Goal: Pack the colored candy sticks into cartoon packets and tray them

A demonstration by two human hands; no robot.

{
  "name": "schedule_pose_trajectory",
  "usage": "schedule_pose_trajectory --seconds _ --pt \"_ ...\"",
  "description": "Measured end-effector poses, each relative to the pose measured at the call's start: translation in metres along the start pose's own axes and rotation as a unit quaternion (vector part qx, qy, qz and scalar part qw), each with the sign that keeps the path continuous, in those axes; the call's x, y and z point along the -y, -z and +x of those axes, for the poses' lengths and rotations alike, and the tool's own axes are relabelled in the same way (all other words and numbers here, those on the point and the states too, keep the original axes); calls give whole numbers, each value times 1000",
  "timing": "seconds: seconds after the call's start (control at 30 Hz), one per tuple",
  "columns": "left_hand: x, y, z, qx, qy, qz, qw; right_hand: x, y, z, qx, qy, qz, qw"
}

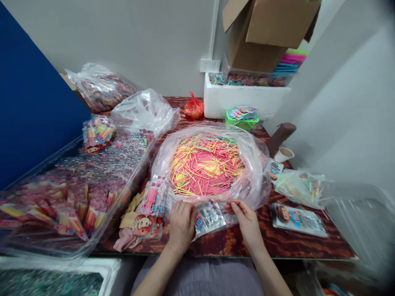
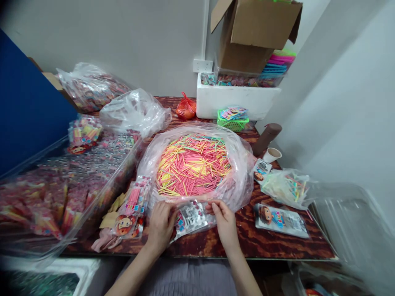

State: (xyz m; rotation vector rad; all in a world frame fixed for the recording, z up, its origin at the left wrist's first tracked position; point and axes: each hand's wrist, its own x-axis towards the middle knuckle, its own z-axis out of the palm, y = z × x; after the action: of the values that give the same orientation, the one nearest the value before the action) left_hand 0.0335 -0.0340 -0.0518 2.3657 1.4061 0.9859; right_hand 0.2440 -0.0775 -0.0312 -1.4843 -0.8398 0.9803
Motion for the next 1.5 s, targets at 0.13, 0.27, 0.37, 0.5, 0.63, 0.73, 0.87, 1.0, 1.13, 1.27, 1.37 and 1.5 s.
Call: schedule_pose_trajectory --seconds 0.13,0.27,0.37,0.5,0.63,0.73,0.87,1.0,1.13,1.27,1.37,1.5 --pt "7 -2 -3 0 -28 -41 999 7 -5 1 43 71 -68 994" --pt "12 -2 0 10 -57 -57 997 17 -17 1 118 159 -137 970" --pt "12 4 6 28 -55 -73 995 23 -28 4 151 195 -175 953" --pt "7 17 14 4 -50 -94 994 29 -39 7 143 215 -178 950" --pt "-5 28 17 -4 -34 -112 993 35 -46 7 131 232 -155 951" --pt "-13 31 15 8 7 -126 992 35 -48 6 111 229 -139 957" --pt "-14 28 11 10 30 -123 992 34 -51 4 91 232 -132 959" --pt "-10 27 12 16 19 -97 995 35 -56 3 82 233 -135 959" --pt "-10 33 18 52 18 -107 993 36 -61 5 77 222 -128 963" --pt "-8 36 19 60 31 -142 988 35 -63 6 80 210 -96 970" --pt "-4 34 15 42 43 -155 986 36 -64 5 95 196 -75 973" --pt "-2 35 12 35 52 -151 987 38 -66 2 102 184 -61 976"
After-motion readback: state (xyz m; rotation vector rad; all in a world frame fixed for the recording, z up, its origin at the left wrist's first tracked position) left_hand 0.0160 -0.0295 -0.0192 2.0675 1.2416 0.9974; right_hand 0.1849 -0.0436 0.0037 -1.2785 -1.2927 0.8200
